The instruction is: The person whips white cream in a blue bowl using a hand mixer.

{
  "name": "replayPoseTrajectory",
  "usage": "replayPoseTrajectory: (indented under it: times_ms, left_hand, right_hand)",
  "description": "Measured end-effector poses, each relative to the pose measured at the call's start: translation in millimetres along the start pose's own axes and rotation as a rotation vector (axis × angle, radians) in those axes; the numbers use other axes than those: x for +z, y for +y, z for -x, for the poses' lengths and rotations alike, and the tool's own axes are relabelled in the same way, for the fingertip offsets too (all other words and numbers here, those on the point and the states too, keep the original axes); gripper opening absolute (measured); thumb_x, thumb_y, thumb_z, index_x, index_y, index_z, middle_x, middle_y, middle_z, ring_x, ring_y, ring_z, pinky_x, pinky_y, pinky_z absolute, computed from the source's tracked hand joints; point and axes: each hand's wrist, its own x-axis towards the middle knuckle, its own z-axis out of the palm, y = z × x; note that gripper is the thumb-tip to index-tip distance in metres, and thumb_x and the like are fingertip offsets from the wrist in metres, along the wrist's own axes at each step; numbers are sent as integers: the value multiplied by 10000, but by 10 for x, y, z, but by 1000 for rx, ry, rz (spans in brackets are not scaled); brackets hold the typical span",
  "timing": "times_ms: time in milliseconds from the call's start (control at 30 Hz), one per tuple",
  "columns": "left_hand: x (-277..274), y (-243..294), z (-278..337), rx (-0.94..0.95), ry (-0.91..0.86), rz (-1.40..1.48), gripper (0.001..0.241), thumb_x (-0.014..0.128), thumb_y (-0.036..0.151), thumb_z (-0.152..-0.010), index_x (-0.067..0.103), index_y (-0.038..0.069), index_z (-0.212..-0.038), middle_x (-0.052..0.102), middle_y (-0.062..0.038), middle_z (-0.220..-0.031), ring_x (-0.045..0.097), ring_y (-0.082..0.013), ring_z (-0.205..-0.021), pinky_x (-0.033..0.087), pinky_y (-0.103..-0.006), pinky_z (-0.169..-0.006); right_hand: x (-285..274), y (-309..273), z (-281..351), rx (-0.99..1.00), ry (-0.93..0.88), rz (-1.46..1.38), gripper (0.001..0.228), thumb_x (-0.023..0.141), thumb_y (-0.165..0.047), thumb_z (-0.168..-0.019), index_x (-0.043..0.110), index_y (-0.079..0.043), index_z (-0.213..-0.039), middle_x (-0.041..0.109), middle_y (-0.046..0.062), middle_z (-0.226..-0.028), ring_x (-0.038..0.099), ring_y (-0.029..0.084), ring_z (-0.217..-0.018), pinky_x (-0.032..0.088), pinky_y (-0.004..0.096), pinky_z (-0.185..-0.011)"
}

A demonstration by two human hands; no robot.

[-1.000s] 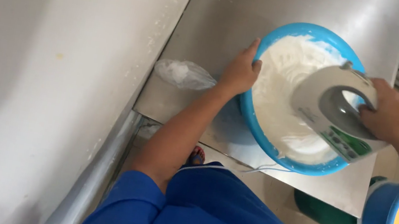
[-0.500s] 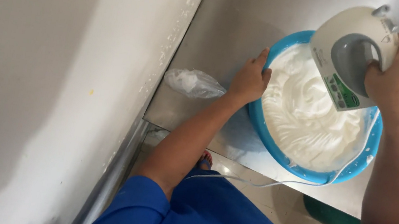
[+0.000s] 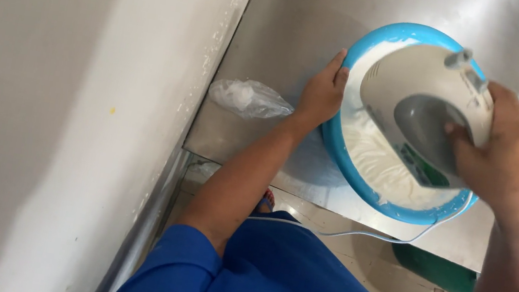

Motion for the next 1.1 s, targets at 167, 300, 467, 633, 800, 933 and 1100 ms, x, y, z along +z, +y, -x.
replayPoseTrajectory:
  times_ms: [167,300,467,633,800,933,1100]
  left_hand:
    - [4,-75,-51,5,-3,-17,617,358,423,-1036,350,154,-1592,437,-94,-1619,467,-315,-1459,427,-428,-1145]
    - [11,-219,-83,79,27,-7,587,415,373,-1032,417,105,-1554,482,-132,-1582,469,-303,-1459,388,-404,-1184]
    - [-310,-121,163,65,-13,-21,594,421,387,-1045,369,125,-1576,444,-166,-1599,447,-335,-1467,387,-433,-1183]
    - [-856,302,489,-41,-131,-21,601,416,389,-1057,339,156,-1606,472,-101,-1158,382,-236,-990,365,-418,-844]
    - [-1093,333,458,-69,-217,26,589,431,377,-1045,318,147,-1575,340,-161,-1629,382,-388,-1474,410,-551,-1219]
    - [-1079,261,359,-72,-195,-22,568,443,399,-1034,413,175,-1556,439,-118,-1606,462,-288,-1462,435,-412,-1154]
    - [-989,21,281,41,-64,-70,467,497,378,-1076,538,257,-1525,589,-144,-1484,598,-409,-1310,539,-518,-1033]
  right_hand:
    - [-143,97,648,118,-31,15,640,666,-259,-945,509,-55,-1531,687,271,-1221,637,561,-1019,478,599,-846]
    - [-103,415,1123,231,-9,-19,581,695,-243,-959,558,-8,-1473,676,272,-1209,636,542,-1068,484,576,-828]
    - [157,1203,1560,195,105,-170,460,697,-25,-1001,576,107,-1424,597,270,-1155,590,394,-944,454,467,-762]
    - [420,1897,1600,261,144,-218,548,662,-17,-1064,502,41,-1585,617,300,-1205,588,458,-1047,465,543,-860]
    - [442,1941,1069,498,71,-180,546,602,7,-1110,384,-31,-1609,552,382,-1338,551,587,-1130,480,677,-840]
    - [1098,3472,569,815,56,-164,688,542,-537,-1220,537,108,-1458,581,352,-1335,567,523,-1157,424,586,-931]
    - [1263,3894,-383,394,130,-126,479,522,-330,-1203,629,99,-1388,616,310,-1251,561,499,-1104,411,589,-895]
